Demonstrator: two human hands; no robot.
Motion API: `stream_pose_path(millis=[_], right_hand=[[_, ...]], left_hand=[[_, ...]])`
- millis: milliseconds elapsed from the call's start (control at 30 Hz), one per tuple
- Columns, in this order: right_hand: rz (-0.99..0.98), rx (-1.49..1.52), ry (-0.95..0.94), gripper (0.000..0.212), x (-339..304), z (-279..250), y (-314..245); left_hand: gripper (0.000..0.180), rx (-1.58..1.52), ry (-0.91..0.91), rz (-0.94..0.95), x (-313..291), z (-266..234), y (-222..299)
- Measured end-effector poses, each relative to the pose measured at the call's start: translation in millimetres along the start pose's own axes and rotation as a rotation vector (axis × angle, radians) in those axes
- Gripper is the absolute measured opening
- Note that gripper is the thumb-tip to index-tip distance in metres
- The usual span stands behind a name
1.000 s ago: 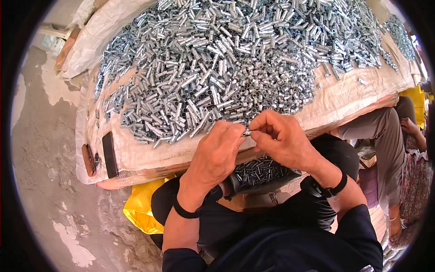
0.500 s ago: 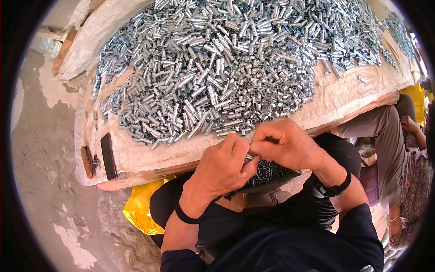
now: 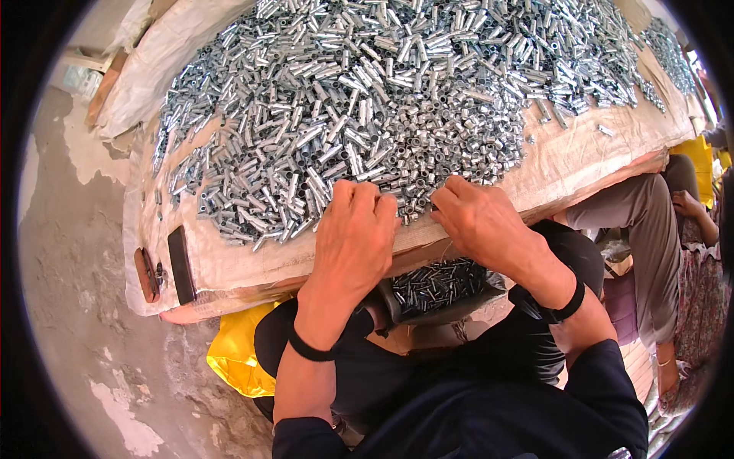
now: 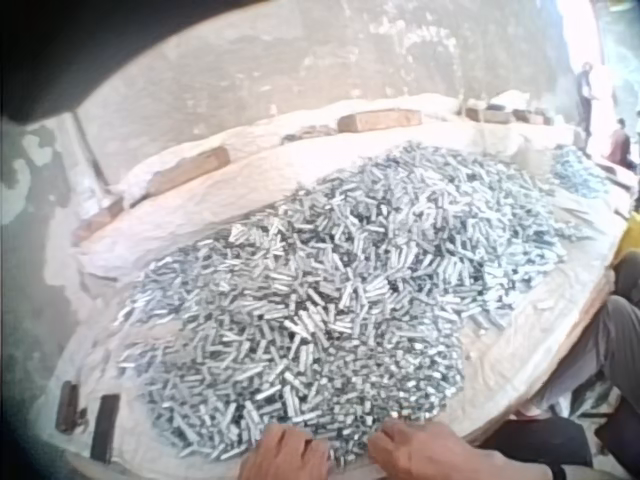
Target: Sorting through a large pile of small metal anchors and fasteners on a wooden table.
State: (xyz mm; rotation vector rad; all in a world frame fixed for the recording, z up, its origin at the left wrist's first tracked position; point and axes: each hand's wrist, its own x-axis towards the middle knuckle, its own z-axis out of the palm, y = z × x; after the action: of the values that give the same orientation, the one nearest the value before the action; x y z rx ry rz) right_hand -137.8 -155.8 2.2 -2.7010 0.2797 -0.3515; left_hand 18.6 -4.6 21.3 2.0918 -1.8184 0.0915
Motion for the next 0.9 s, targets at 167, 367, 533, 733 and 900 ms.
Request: stream_pose_path(millis=[167, 367, 533, 733, 900], right_hand=[[-0.068, 0.027, -0.018, 0.027, 1, -2, -2], [-0.119, 0.017, -0.034, 0.027, 4, 3, -7], [-0.123, 0.012, -0.045, 0.022, 4, -2, -8], [-0.016, 0.215, -0.003, 0.023, 1, -6, -11], [-0.076, 0.479, 0.054, 0.017, 3, 0, -7]], left_hand=[[0.027, 0.040, -0.021, 0.003, 2, 7, -6], [0.025, 0.015, -0.009, 0.014, 1, 8, -7], [0.023, -0.059, 0.026, -0.026, -4, -7, 1], [0.027, -0.238, 0.076, -0.026, -12, -12, -4], [0.033, -0.384, 0.070, -0.049, -10, -13, -1]])
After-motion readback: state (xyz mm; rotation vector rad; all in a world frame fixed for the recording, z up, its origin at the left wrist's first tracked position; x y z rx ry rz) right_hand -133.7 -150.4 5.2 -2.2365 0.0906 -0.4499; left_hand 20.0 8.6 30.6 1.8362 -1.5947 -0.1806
